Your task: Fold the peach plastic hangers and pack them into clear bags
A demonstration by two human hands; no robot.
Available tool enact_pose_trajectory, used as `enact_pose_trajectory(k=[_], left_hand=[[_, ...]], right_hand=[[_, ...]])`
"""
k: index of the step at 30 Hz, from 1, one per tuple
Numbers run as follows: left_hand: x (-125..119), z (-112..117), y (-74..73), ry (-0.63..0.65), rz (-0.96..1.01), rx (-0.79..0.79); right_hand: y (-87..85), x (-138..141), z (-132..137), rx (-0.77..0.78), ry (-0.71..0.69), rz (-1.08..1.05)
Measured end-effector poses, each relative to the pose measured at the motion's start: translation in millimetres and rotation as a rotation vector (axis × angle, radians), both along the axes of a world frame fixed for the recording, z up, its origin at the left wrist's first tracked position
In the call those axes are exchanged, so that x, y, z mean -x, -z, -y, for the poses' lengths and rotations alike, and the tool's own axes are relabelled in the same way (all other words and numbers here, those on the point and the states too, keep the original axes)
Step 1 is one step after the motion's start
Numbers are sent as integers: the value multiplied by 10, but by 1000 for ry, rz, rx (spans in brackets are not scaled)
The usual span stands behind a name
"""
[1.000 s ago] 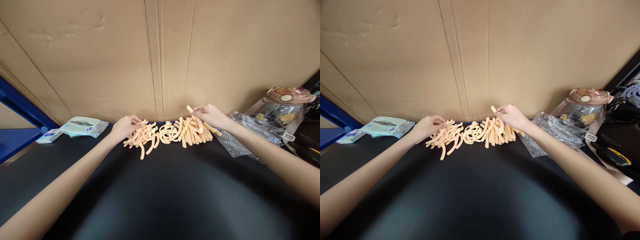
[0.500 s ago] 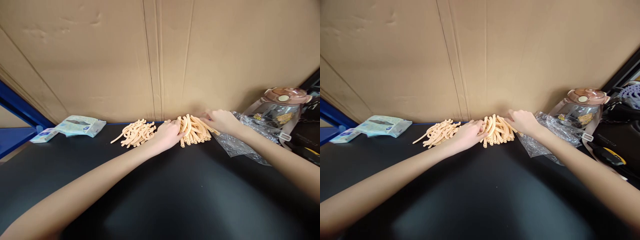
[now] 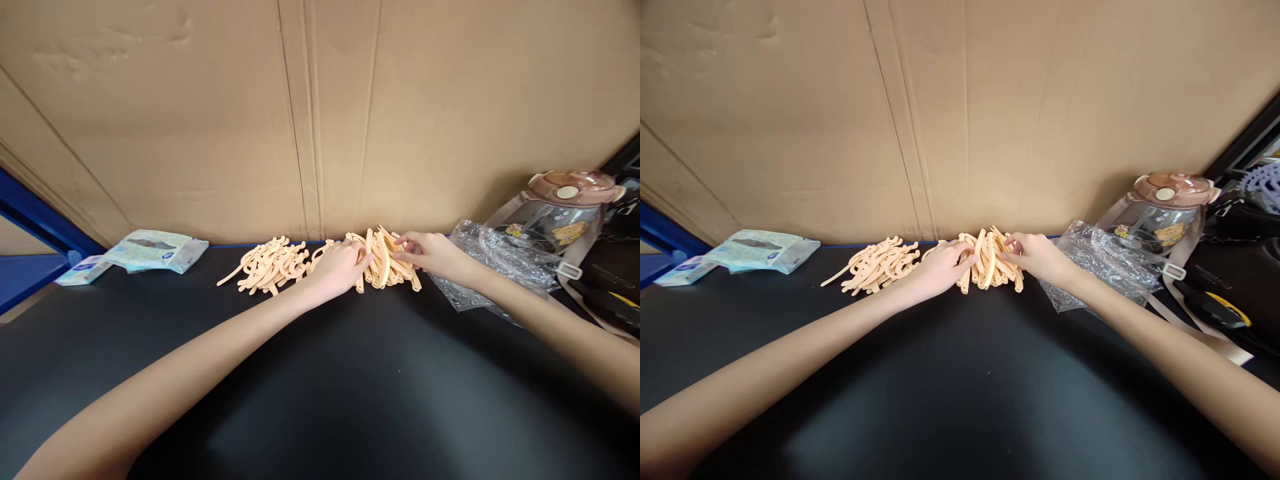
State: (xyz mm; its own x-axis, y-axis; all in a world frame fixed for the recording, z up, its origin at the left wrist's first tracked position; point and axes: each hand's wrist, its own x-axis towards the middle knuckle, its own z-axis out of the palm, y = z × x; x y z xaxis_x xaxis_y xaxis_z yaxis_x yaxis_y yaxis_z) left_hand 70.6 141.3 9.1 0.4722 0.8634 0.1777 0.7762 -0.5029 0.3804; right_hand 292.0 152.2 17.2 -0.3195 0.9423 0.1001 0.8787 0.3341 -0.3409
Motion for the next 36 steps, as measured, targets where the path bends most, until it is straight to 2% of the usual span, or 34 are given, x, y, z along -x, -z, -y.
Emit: enact_pose_trajectory(k=[6, 11, 14, 20, 26, 32, 36], left_hand=[[20, 55, -38, 53, 37, 4], [30, 178, -9, 148, -12, 11], [-16, 220, 10, 177, -52, 2], [-15, 239, 14, 156, -79, -31], [122, 338, 64, 128, -106, -111], [138, 389, 96, 162, -137, -139], [145, 388, 86, 157, -135, -154]], right_hand=[[6, 7, 27, -104, 71, 115], [-40, 9, 115, -119, 7, 152], [-78, 99, 167, -184, 39, 157], [-103, 331, 111, -62, 139, 171], [-124, 384, 60, -70, 202, 174], [-98, 503, 76, -51, 165, 227], [-183, 432, 14, -67, 170, 204]])
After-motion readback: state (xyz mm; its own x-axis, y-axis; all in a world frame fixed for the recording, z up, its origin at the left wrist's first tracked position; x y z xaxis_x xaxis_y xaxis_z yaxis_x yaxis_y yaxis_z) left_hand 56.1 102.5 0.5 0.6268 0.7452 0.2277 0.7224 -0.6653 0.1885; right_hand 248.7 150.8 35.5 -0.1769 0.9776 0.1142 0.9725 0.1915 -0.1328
